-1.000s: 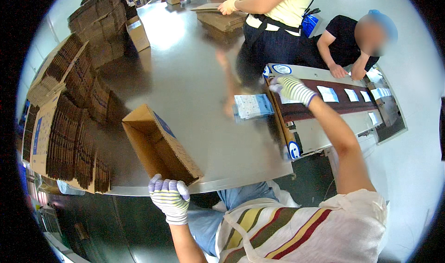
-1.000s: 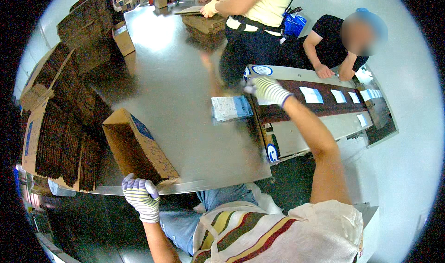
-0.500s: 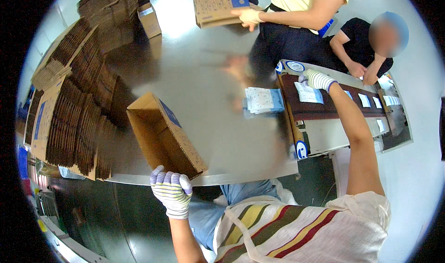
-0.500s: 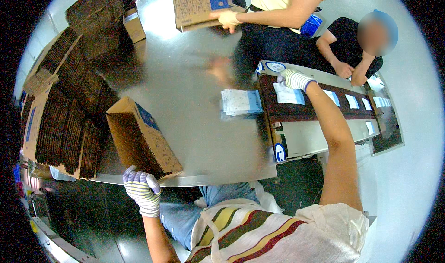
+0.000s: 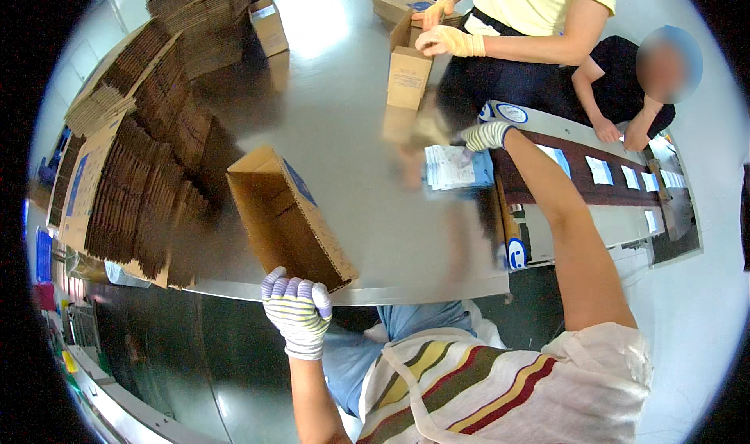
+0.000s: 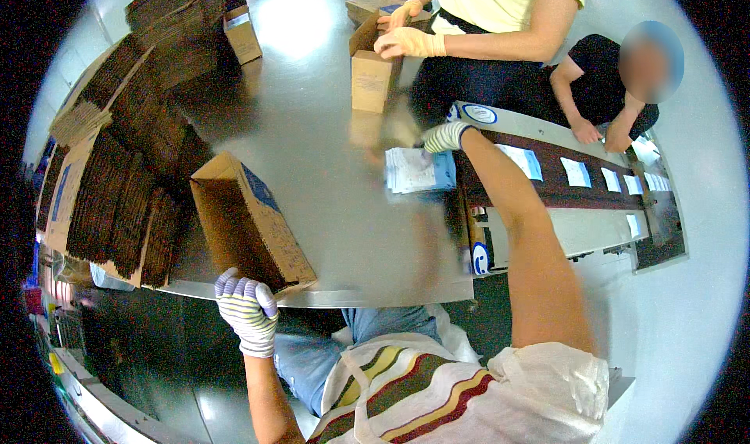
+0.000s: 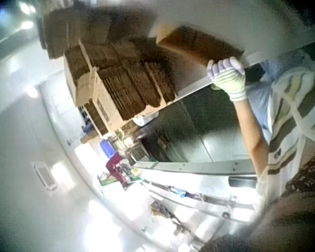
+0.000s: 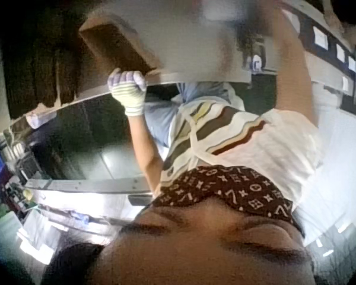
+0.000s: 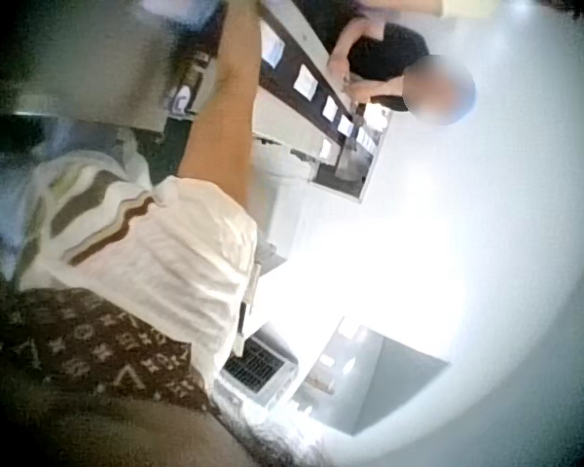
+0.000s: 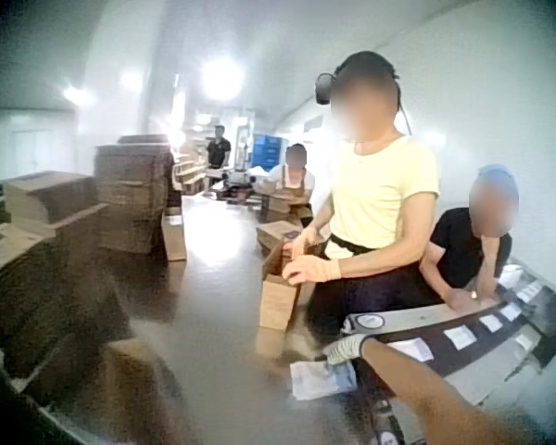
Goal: The person picks up a cardboard box from a stack, opens it, and places several small blue and white packets inside by hand before moving the filled box aside.
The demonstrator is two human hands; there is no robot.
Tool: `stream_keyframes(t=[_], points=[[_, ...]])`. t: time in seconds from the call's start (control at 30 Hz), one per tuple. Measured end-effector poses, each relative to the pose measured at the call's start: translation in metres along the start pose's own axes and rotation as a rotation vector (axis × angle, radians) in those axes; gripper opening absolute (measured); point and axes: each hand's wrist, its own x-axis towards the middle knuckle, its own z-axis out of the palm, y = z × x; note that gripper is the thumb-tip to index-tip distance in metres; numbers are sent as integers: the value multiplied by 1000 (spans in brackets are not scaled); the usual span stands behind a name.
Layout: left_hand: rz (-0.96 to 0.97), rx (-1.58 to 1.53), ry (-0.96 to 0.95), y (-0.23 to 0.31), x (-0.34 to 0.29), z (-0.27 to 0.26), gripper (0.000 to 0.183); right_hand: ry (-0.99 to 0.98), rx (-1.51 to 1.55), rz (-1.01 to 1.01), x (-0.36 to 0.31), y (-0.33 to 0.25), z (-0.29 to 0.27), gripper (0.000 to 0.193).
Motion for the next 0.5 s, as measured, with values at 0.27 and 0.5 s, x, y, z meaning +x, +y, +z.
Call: stream_keyframes(t=[0.27,0.5], points=[[-32,-22,-22,-3,-5,-4,11,342,-538,-5,-39,-107,99,72],[-20,-34,21,-2,-3,-6,11,202,1497,-497,-63,-116,179,37]])
